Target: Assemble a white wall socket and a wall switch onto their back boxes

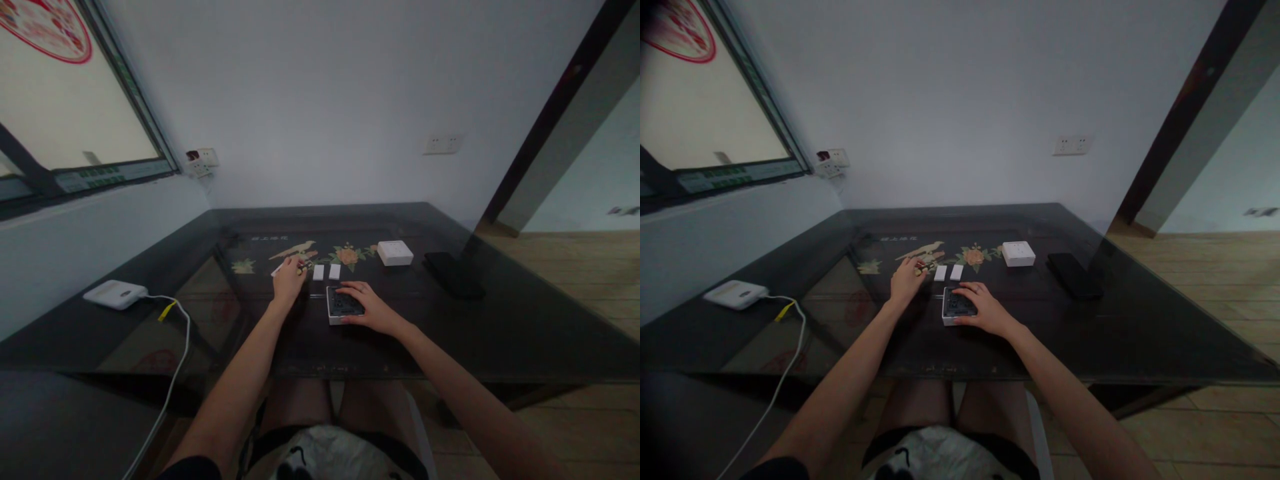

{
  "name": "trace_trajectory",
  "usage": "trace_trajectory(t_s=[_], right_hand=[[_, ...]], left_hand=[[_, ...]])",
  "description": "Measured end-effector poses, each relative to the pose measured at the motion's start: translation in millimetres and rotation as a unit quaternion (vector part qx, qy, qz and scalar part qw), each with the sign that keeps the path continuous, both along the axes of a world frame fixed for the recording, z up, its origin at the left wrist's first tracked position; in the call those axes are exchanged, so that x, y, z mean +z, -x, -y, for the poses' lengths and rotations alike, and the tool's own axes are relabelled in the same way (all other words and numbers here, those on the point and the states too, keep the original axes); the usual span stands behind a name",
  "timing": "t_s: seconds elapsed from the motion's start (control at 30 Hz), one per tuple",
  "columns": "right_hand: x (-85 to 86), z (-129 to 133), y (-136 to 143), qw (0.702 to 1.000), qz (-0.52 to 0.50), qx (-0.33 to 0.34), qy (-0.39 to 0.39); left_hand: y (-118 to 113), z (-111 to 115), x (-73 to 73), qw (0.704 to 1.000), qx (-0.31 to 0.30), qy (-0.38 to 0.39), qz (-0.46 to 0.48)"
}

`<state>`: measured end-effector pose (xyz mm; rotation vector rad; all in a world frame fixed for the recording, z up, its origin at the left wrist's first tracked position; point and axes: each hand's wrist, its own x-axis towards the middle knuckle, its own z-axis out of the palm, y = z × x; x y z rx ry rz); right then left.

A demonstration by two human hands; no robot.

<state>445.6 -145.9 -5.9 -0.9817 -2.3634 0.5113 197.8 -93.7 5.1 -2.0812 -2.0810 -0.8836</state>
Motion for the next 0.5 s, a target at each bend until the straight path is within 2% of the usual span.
trace_trajectory(t_s=[0.17,0.27,0.4,0.5], right_hand=[[1.0,1,0,1.0,-0.007,0.007,0.028],[9.9,-6,-2,0.999,-0.025,0.02,0.038],[27.1,-38,0,0.998,-0.055,-0.01,-0.008],[27.5,-72,10,0.998,-0.05,-0.026,-0.012]], left_hand=[[-1,2,-1.7,0.998,-0.005,0.043,-0.04],[0,1,-5.6,0.997,-0.029,0.064,-0.036],[0,0,-10.6,0.995,-0.05,0.074,-0.043],[-1,0,-12.4,0.995,-0.054,0.069,-0.049]])
